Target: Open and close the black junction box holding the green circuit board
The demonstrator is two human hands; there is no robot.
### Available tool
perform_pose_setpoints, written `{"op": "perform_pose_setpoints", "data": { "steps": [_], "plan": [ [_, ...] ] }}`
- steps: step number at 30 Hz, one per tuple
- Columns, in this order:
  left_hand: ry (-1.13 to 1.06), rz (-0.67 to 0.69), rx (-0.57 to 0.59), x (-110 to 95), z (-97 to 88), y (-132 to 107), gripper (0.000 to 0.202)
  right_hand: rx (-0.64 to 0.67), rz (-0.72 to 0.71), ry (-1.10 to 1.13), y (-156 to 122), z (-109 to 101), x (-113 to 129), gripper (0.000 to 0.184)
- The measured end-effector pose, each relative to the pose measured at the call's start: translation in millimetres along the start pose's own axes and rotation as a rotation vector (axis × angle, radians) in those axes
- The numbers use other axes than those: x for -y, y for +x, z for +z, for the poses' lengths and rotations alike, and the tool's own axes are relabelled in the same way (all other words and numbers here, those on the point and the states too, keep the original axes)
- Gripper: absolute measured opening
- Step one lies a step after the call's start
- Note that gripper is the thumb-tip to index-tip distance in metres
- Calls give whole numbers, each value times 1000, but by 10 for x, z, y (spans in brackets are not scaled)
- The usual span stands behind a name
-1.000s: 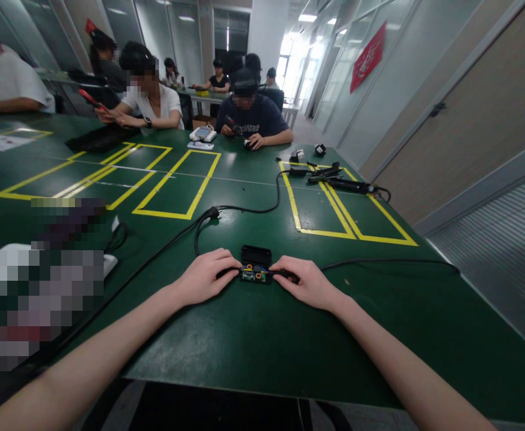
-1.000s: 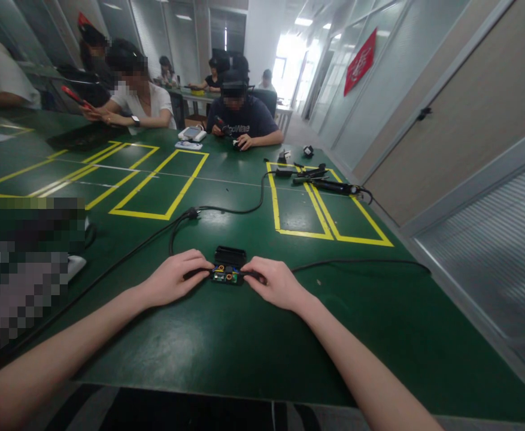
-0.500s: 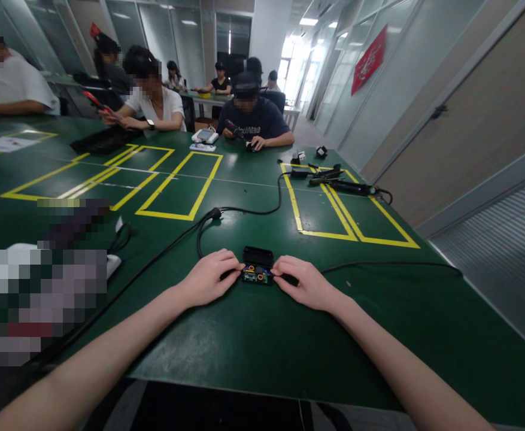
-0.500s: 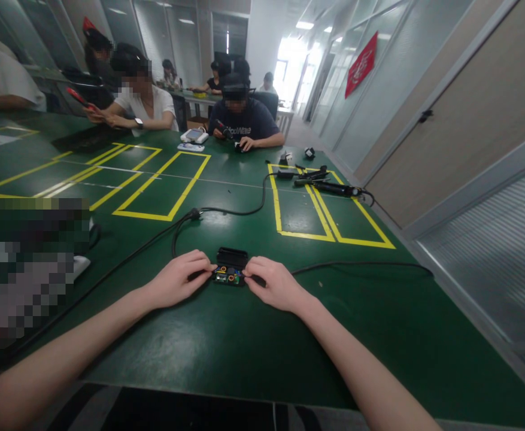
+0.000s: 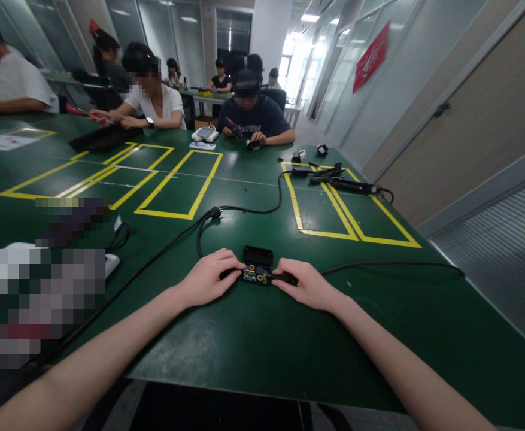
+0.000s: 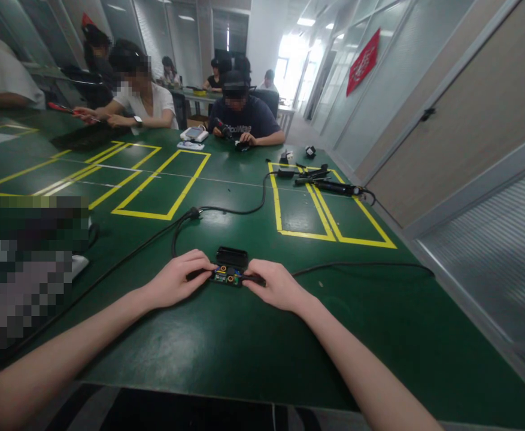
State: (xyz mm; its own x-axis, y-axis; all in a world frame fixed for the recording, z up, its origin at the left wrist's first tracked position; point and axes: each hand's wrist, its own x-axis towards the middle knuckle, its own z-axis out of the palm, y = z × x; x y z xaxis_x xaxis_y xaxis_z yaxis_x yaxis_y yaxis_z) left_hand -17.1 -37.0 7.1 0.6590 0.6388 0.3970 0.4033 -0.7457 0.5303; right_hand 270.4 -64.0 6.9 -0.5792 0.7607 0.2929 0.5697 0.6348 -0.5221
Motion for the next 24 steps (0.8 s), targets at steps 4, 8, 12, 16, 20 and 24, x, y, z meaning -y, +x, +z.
{"op": "perform_pose_setpoints", "data": {
  "steps": [4, 8, 12, 16, 20, 24],
  "plan": [
    [51, 2, 22, 11, -21, 6, 18, -31, -58, -27, 7, -31, 19, 20],
    [102, -5, 44, 6, -30, 12, 19, -69, -23, -42, 21, -8, 5, 31],
    [148, 8, 54, -11, -46, 20, 20, -101, 31, -32, 34, 46, -26, 37],
    [196, 19, 76, -22, -58, 26, 21, -129, 85, -24, 48, 81, -37, 42],
    [222, 9, 92, -23, -40, 29, 21, -147, 133, -17, 61, 107, -39, 36],
    [244, 11, 99, -18, -23, 30, 20, -162, 174, -6, 70, 118, -41, 23]
  ]
}}
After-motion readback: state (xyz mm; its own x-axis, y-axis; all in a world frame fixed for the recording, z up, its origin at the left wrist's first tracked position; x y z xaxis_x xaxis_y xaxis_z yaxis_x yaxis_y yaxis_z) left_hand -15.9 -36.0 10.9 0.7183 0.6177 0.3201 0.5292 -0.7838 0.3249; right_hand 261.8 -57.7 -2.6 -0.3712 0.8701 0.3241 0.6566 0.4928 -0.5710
